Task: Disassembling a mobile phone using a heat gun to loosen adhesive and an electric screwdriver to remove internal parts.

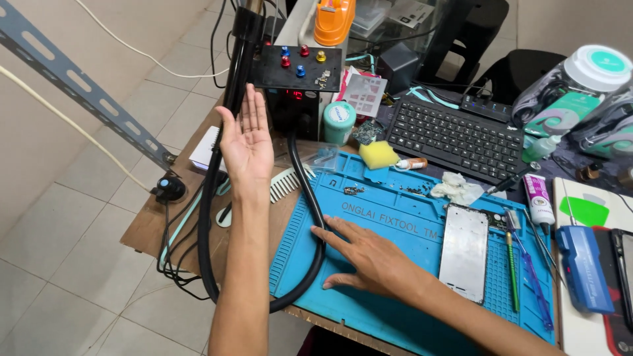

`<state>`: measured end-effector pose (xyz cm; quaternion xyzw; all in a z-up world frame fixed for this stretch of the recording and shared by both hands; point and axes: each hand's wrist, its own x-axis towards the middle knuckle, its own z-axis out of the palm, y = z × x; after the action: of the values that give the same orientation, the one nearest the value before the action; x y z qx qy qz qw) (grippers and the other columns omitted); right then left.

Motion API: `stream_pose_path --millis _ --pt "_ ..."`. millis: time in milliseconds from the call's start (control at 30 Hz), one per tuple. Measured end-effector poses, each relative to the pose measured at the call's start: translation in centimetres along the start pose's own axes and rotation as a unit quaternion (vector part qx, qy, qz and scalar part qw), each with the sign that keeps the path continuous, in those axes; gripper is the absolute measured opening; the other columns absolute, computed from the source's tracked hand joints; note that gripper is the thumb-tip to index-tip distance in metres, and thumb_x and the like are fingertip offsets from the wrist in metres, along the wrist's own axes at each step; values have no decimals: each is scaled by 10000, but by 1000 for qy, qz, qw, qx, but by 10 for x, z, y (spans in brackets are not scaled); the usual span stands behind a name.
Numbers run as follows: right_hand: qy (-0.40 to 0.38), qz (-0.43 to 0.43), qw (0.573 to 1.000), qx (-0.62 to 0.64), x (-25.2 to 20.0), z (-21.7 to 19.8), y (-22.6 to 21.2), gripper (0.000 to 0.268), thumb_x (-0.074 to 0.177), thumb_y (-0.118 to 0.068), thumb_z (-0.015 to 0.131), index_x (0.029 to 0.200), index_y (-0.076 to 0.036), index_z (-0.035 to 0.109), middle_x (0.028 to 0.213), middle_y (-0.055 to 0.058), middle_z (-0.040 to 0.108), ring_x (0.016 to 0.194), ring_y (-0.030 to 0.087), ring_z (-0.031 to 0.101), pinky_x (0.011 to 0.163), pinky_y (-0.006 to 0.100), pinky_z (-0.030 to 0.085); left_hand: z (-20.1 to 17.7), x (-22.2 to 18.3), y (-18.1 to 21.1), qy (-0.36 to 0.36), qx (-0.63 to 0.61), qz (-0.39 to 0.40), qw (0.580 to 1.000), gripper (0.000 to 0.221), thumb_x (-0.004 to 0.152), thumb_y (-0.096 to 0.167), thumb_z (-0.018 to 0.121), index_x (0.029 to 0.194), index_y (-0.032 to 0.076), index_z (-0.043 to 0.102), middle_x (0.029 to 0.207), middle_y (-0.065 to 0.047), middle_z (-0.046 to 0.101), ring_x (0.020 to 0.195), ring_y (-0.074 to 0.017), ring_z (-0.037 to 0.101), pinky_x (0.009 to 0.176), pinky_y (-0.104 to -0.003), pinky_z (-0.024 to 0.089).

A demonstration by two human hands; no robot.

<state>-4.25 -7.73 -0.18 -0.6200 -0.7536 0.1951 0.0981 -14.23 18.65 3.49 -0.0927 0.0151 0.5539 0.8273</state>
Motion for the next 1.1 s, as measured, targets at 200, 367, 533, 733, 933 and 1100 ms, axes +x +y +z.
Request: stream_pose_path --millis 200,367,533,733,933,1100 --pt "62 20 995 -72 -36 0 3 758 998 -493 619 1600 -160 299 1597 234 343 1351 437 457 989 542 494 13 -43 -14 29 29 51 998 869 770 308 677 1444 -150 379 1458 -338 458 1416 -437 456 1207 -516 407" --pt "195 190 937 -220 -101 1 17 730 926 -582 633 1473 -126 472 1413 233 539 1149 406 595 916 496 548 16 -71 -26 7 49 60 997 881 739 340 686 1458 -77 389 1430 -325 479 1393 -442 475 1197 -540 430" --pt "158 362 875 -279 -148 21 28 936 830 -780 582 1535 -188 414 1506 232 482 1265 477 554 987 516 512 19 -97 -54 -6 113 36 993 794 680 476 671 1294 -4 523 1444 -290 581 1343 -407 561 1125 -513 497" --pt "185 368 892 -184 -160 17 28 810 894 -594 641 1536 -165 395 1395 216 474 953 389 621 791 486 540 6 -117 -94 -56 239 19 969 532 678 606 664 893 122 721 1185 -218 740 1195 -320 695 1043 -462 562" --pt "206 250 946 -22 -170 -13 56 787 802 -332 789 1474 -133 431 1389 196 408 1156 412 541 1032 551 453 -8 -137 -129 -183 363 41 913 202 1016 271 670 1146 157 566 1130 -180 675 1131 -256 661 1102 -424 528" --pt "189 90 976 -61 -174 -29 110 749 843 -275 742 1502 -130 416 1462 202 414 1381 374 420 1214 563 240 -2 -150 -156 -299 482 101 817 296 1068 457 507 1114 166 538 1089 -112 654 1109 -217 634 1090 -342 500"
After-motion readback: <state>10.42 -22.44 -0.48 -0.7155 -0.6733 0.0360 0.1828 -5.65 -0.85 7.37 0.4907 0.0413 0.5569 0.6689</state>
